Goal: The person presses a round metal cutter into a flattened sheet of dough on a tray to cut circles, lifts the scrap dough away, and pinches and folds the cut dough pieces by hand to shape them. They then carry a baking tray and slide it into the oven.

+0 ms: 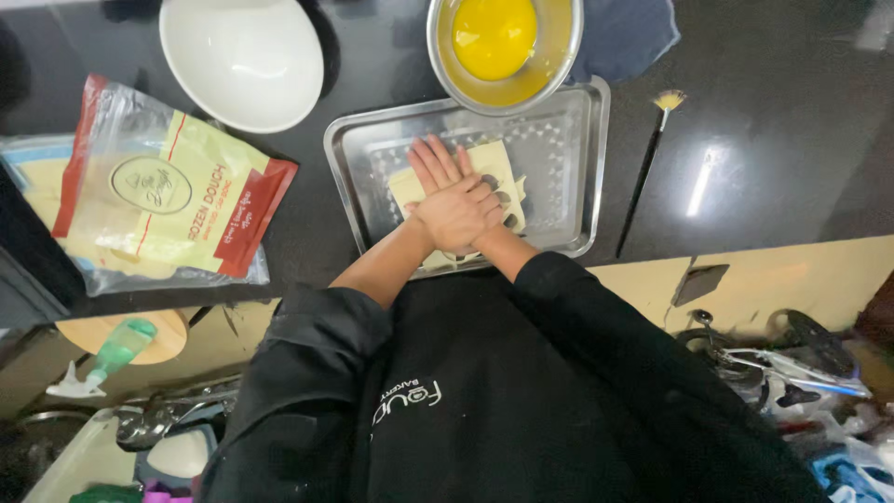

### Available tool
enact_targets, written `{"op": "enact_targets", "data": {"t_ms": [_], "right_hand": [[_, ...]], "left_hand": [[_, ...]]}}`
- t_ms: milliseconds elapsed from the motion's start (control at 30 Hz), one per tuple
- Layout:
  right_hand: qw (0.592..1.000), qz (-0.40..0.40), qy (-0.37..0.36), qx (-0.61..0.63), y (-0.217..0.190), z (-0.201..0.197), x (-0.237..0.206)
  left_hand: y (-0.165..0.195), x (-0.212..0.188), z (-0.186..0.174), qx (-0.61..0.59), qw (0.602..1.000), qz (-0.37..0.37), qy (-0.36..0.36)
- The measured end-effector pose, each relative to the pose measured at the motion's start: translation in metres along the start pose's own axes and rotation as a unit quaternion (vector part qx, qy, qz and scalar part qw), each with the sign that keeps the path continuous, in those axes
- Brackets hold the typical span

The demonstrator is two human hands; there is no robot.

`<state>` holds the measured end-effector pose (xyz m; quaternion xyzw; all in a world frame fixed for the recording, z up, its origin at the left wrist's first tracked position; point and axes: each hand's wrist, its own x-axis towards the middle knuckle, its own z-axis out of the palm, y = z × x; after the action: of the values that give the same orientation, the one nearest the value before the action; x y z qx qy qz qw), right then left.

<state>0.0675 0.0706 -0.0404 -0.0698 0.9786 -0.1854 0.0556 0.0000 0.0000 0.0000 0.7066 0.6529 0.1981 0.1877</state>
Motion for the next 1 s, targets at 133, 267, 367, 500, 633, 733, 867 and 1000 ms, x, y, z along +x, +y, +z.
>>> {"op": "enact_targets", "data": {"t_ms": [133,267,367,500,633,733,867,1000], "right_hand": [[0.997,0.002,0.008,0.083,0.000,0.002,0.001],[0.995,-0.021,-0.033,0.092,0.011,-0.004,0.002],[0.992,-0.066,-0.043,0.095,0.012,-0.010,-0.009],[0.992,-0.105,-0.053,-0.037,0.009,-0.006,-0.011],[0.973,-0.114,-0.017,-0.202,0.007,0.007,-0.007],[0.952,-0.118,-0.032,-0.282,0.013,0.013,-0.002],[0.920,-0.127,-0.040,-0.369,0.010,0.018,-0.007],[0.958,-0.119,-0.062,-0.252,0.014,0.017,-0.005]], "left_hand": [[0.003,-0.005,-0.002,-0.017,0.998,-0.018,-0.051],[0.001,-0.004,-0.005,-0.010,1.000,-0.008,0.022],[0.012,-0.001,-0.002,0.006,0.999,-0.033,0.008],[0.017,0.005,0.000,-0.003,0.999,-0.050,-0.013],[0.006,0.003,0.005,-0.041,0.999,-0.032,-0.010],[0.004,-0.001,0.006,-0.017,0.997,-0.037,0.064],[0.004,-0.002,0.013,-0.016,0.999,-0.044,0.017],[0.001,0.001,0.021,-0.003,0.998,-0.057,0.042]]}}
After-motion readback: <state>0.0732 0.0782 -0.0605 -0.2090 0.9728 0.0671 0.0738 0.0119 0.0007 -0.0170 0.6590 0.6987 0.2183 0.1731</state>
